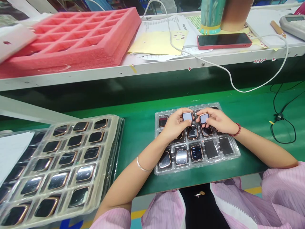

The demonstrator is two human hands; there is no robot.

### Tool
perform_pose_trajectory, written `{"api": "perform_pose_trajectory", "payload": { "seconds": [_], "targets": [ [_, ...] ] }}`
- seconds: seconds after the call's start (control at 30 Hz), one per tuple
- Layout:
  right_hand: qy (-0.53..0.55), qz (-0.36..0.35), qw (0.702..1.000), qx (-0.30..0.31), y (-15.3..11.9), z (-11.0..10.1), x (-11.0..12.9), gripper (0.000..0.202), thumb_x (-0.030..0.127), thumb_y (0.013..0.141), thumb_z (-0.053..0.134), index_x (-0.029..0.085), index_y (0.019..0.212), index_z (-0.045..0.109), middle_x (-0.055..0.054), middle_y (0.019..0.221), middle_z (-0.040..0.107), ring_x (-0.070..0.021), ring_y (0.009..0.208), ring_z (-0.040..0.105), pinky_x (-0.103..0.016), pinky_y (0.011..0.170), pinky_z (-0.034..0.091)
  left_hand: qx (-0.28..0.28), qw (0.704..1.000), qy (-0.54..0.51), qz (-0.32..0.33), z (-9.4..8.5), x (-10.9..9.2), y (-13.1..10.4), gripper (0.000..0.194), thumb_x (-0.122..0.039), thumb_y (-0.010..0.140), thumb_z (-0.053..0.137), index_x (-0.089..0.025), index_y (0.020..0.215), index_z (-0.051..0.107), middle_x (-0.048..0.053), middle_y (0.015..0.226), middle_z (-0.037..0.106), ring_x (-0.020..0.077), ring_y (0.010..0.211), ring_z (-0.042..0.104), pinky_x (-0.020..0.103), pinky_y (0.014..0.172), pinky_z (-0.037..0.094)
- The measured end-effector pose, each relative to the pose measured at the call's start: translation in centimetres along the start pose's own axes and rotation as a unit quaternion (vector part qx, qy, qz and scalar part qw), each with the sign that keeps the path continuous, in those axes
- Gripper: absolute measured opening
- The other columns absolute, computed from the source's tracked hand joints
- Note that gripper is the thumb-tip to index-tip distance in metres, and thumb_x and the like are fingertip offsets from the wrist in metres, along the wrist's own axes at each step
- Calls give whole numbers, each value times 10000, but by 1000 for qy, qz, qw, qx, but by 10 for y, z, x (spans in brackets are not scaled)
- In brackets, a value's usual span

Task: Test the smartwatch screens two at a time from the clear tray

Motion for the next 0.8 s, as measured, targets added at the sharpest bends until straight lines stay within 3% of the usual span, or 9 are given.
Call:
{"api": "perform_pose_trajectory", "payload": {
  "seconds": [0.33, 0.63, 0.8],
  "targets": [
    [10, 1, 1000, -8, 1, -2, -2, 466, 95, 805, 584, 187, 1262, 570, -89, 1124, 732, -162, 814, 741, -281, 676, 623, 25, 1000, -2, 8, 0, 4, 2, 494, -60, 655, 626, -185, 1132, 603, 56, 1061, 694, 153, 877, 652, 310, 853, 545],
    [7, -3, 1000, -3, 1, -1, -3, 468, 78, 794, 570, 187, 1249, 579, -82, 1104, 717, -155, 806, 734, -271, 672, 617, 10, 1000, 23, 8, -1, 7, 1, 471, -94, 701, 704, -179, 1157, 618, 66, 1106, 674, 185, 994, 653, 302, 868, 536],
    [-5, -3, 1000, 0, 1, -1, -3, 450, 92, 816, 581, 184, 1256, 584, -88, 1107, 706, -160, 809, 736, -281, 681, 625, 8, 1000, 7, 8, -1, 4, 1, 388, -150, 725, 734, -166, 1101, 638, 65, 1054, 682, 164, 884, 649, 282, 791, 536]
  ]
}}
Point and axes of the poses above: each hand's wrist, its own y-axis towards the middle knuckle, its own z-axis out of the palm, x = y × z, the point moved 8 cm from there along y, towards the middle knuckle
